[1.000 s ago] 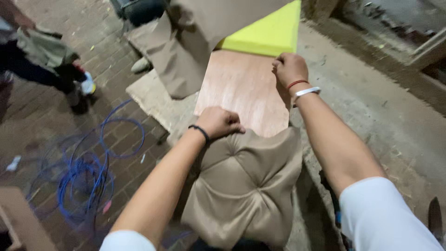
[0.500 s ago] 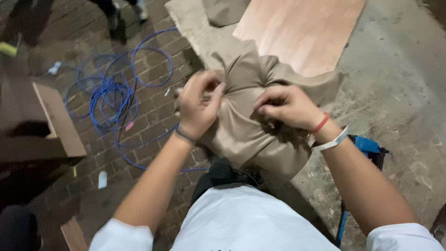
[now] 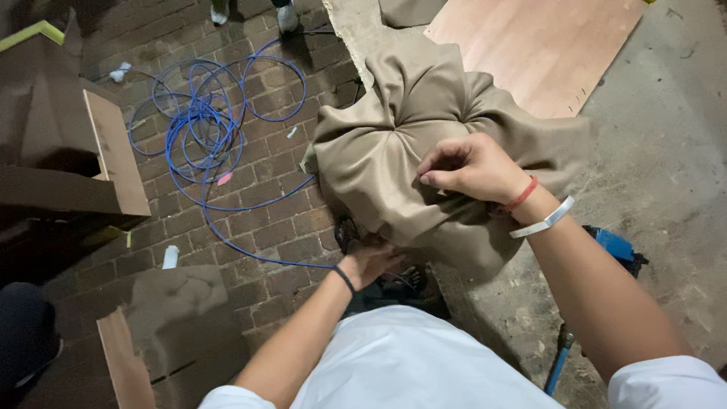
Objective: The person stretches brown fabric over yellow foam pads on wooden panels and secures it with a pneumatic staple gun, pleating the fabric into a tufted pattern. They press and smooth the fabric, reposition the panels, and continue stapling the fabric edges around the foam.
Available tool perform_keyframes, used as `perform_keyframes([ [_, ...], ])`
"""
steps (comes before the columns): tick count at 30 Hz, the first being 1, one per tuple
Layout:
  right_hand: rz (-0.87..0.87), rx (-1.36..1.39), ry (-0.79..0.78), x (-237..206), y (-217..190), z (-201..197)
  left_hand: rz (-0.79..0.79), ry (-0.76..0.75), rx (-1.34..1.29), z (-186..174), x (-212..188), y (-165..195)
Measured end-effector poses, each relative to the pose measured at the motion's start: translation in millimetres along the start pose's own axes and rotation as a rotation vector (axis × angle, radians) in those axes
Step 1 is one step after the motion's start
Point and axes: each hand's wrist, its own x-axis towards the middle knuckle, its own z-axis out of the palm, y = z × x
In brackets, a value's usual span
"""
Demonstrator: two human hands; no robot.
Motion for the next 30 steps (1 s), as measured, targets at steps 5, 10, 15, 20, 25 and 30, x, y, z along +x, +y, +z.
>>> perform_keyframes([
  [5, -0.004, 0.006, 0.005, -1, 10, -5, 0.032, -0.002, 0.099, 21, -68, 22],
  [10, -0.032, 0.119, -0.037, 9, 19, -9, 0.215, -0.144, 0.486, 97, -134, 90],
  [15, -0.015, 0.080, 0.025, 19, 11, -26, 0.960, -0.039, 1.499, 245, -61, 173],
  [20, 0.015, 0.062, 0.205, 22, -6, -46, 1.061, -0.032, 1.740, 374, 71, 189],
  [25, 0.023, 0.035, 0.200, 21, -9, -47, 1.310, -0.107, 1.406, 284, 10, 184],
  [30, 0.038, -0.011, 0.203, 21, -4, -44, 1.203, 0.084, 1.592, 202, -46, 129],
])
